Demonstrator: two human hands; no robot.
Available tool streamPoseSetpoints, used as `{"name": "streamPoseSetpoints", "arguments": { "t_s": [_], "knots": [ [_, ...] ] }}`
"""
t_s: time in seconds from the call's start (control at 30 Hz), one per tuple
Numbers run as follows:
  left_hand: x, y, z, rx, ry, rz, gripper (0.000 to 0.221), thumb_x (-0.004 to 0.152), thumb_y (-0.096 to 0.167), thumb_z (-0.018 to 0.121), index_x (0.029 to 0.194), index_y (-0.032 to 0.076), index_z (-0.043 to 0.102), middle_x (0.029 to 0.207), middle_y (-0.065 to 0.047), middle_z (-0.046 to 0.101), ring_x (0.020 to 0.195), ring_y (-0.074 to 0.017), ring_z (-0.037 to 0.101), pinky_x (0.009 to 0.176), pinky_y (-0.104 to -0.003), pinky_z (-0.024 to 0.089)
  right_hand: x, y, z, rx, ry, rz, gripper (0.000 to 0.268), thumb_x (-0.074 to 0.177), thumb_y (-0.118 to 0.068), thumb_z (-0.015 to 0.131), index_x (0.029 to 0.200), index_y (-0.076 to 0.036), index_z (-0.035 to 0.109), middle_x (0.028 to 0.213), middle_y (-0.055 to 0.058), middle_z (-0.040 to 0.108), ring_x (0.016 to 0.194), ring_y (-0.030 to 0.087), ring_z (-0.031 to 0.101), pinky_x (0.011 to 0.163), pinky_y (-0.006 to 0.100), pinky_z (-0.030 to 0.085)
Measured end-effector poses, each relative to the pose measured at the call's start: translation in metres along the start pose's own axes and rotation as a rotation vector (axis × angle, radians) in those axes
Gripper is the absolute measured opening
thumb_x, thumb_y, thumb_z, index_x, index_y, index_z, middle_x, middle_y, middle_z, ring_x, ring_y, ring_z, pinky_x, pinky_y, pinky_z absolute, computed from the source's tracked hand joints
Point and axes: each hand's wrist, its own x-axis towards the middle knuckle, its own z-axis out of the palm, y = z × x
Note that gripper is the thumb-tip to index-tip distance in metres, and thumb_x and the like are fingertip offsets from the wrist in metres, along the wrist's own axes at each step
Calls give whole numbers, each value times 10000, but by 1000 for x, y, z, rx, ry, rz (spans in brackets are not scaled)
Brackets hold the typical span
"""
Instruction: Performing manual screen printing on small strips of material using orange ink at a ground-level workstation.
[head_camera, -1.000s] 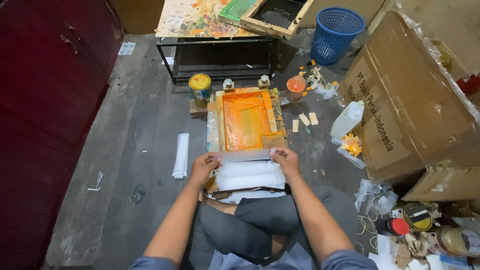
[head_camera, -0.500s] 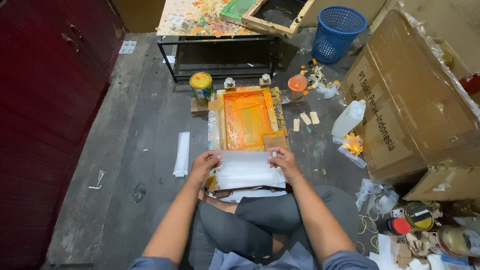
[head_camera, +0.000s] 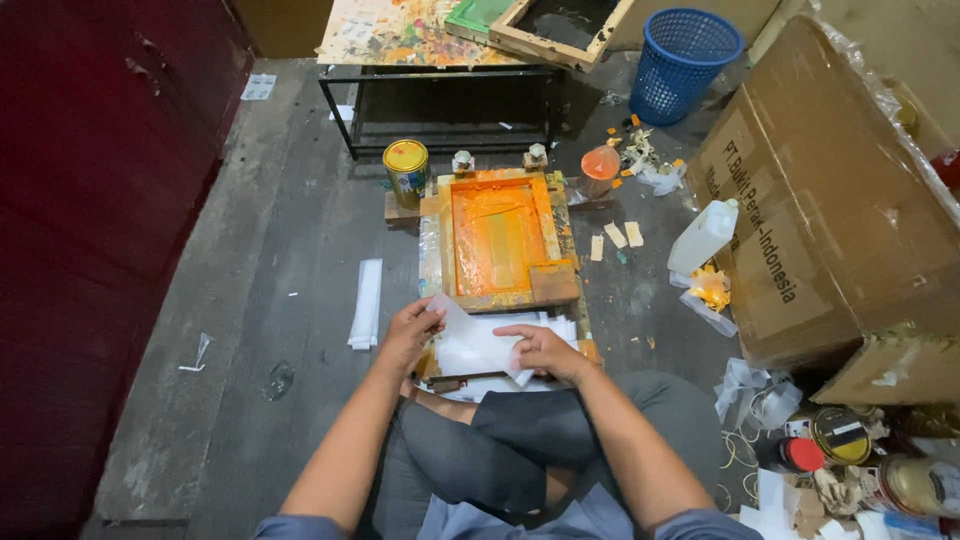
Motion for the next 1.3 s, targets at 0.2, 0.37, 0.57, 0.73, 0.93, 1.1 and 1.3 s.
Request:
{"name": "streamPoseSetpoints", "arguments": {
  "t_s": [0.2, 0.37, 0.57, 0.73, 0.93, 1.1, 1.3],
  "knots": [
    [6, -2, -3, -47, 101, 3, 361, 889, 117, 812, 1212, -2, 705, 794, -43, 651, 737, -133, 682, 817, -277, 603, 5, 22, 5, -6, -117, 78, 679, 740, 26, 713, 1397, 93, 553, 729, 151, 711, 357, 71, 427, 347, 188, 332],
    [4, -4, 1, -38, 119, -34, 318, 899, 146, 815, 1161, 6, 702, 802, -51, 663, 735, -144, 679, 829, -300, 606, 5, 31, 16, -6, -144, 90, 396, 778, 29, 723, 1173, 40, 695, 708, 156, 731, 331, 74, 463, 329, 181, 334],
    [7, -20, 0, 115, -30, -85, 354, 906, 139, 803, 1205, -24, 708, 861, -118, 710, 782, -187, 716, 840, -342, 626, 8, 32, 17, -1, -134, 67, 352, 806, -8, 742, 1154, 13, 694, 738, 151, 741, 402, 97, 540, 358, 187, 417],
    [-2, -32, 9, 327, -192, -106, 351, 870, 83, 827, 1185, -43, 739, 901, -196, 749, 832, -251, 745, 834, -389, 631, 11, 40, 13, 10, -77, 19, 344, 816, -3, 759, 1151, 19, 685, 731, 173, 732, 382, 130, 551, 334, 210, 430],
    [-7, -32, 16, 429, -317, -94, 500, 738, -19, 852, 1218, -43, 714, 916, -145, 737, 805, -209, 749, 781, -307, 644, 9, 35, 18, -4, -36, 45, 330, 825, 4, 758, 1145, 21, 679, 743, 147, 736, 464, 131, 620, 358, 187, 487],
    [5, -39, 7, 384, -238, -53, 505, 736, -54, 830, 1224, -74, 698, 898, -159, 725, 784, -211, 745, 760, -315, 638, 12, 49, 13, -52, -60, 79, 339, 811, -2, 771, 1141, 7, 694, 748, 143, 737, 480, 137, 636, 360, 187, 507],
    [4, -23, 4, 239, -131, -20, 403, 826, 17, 804, 1214, -42, 710, 898, -157, 724, 802, -225, 729, 784, -355, 637, 12, 45, 13, -142, -148, 106, 263, 823, -10, 760, 1082, 3, 721, 765, 123, 751, 506, 122, 634, 380, 195, 514]
  ]
}}
